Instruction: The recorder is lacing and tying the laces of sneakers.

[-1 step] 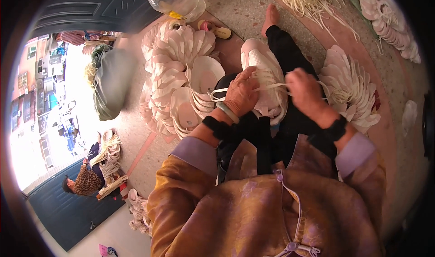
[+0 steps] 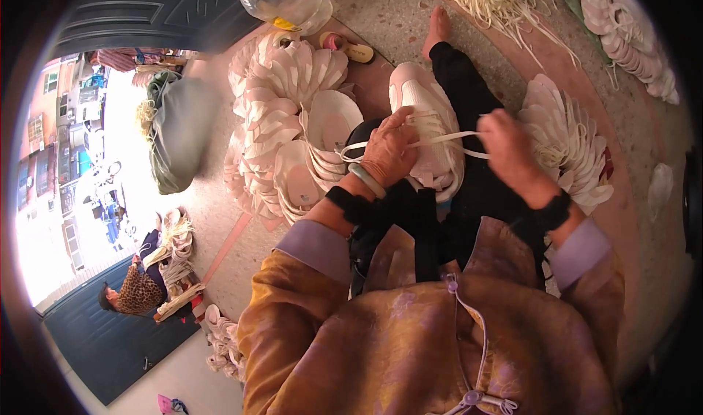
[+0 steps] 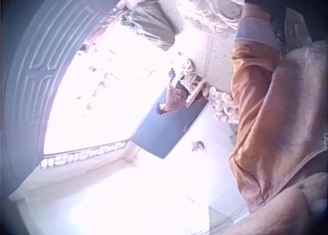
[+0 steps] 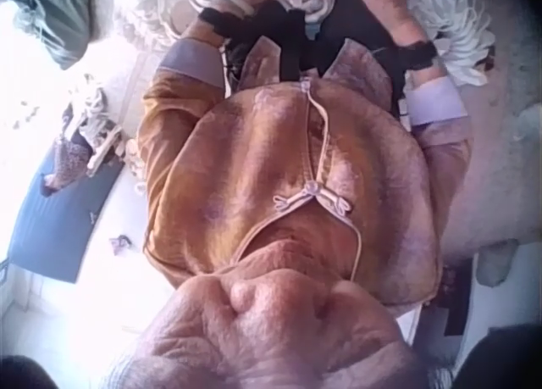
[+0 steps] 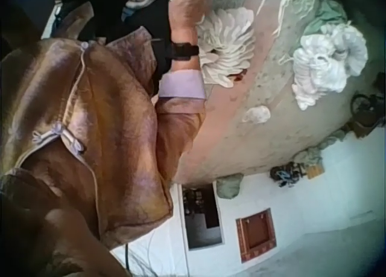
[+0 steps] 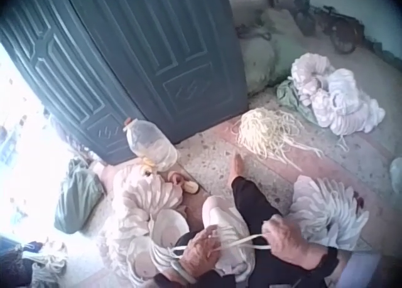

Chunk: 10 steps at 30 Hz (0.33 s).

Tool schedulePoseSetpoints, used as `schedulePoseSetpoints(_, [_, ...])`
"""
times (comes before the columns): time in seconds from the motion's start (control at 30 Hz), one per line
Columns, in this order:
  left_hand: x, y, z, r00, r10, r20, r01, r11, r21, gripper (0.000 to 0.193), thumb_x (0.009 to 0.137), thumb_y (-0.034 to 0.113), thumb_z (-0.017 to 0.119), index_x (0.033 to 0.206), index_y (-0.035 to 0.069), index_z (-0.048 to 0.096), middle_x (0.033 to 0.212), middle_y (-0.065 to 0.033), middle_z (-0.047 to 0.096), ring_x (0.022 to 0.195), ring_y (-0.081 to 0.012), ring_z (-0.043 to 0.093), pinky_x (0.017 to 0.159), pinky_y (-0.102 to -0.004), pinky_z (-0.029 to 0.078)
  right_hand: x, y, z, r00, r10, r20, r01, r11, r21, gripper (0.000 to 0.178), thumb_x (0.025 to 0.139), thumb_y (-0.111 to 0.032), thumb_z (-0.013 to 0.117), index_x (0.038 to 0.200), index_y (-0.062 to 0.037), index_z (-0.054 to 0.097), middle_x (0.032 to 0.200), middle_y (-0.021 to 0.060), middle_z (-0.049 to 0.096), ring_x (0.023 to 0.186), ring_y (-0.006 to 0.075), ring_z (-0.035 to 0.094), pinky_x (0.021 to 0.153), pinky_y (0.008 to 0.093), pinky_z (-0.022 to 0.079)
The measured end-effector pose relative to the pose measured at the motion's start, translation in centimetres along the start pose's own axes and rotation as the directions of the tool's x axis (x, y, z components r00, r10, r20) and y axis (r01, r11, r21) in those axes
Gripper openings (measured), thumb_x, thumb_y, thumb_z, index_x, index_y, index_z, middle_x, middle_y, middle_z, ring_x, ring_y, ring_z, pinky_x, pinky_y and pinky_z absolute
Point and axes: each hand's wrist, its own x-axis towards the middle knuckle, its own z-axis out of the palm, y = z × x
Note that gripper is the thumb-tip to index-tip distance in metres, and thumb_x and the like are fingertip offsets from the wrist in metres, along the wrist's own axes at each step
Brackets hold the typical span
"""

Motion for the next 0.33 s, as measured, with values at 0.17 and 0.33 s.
schedulePoseSetpoints(0.17, [0.4,-0.8,0.3,0.998,0.068,0.01,-0.068,0.997,0.027,0.013,0.066,0.005,0.06,0.078,0.001,0.055,0.118,-0.0182,0.048,0.098,-0.0363,0.054,0.084,-0.0406,0.045,-5.4,9.3,-6.2,0.983,0.164,-0.084,-0.18,0.952,-0.25,0.004,0.078,-0.004,0.048,0.082,-0.0056,0.046,0.079,0.0144,0.05,0.071,0.0372,0.05,0.059,0.0447,0.04])
schedulePoseSetpoints(0.33, [0.8,-0.2,0.5,0.997,0.072,-0.011,-0.071,0.995,0.075,0.013,0.067,0.006,0.061,0.078,0.001,0.055,0.117,-0.0176,0.048,0.097,-0.0359,0.054,0.083,-0.0412,0.045,-3.6,6.3,-4.3,0.994,0.11,0.026,-0.101,0.967,-0.234,0.015,0.075,-0.006,0.055,0.09,-0.0071,0.051,0.085,0.0135,0.051,0.079,0.0344,0.053,0.068,0.043,0.041])
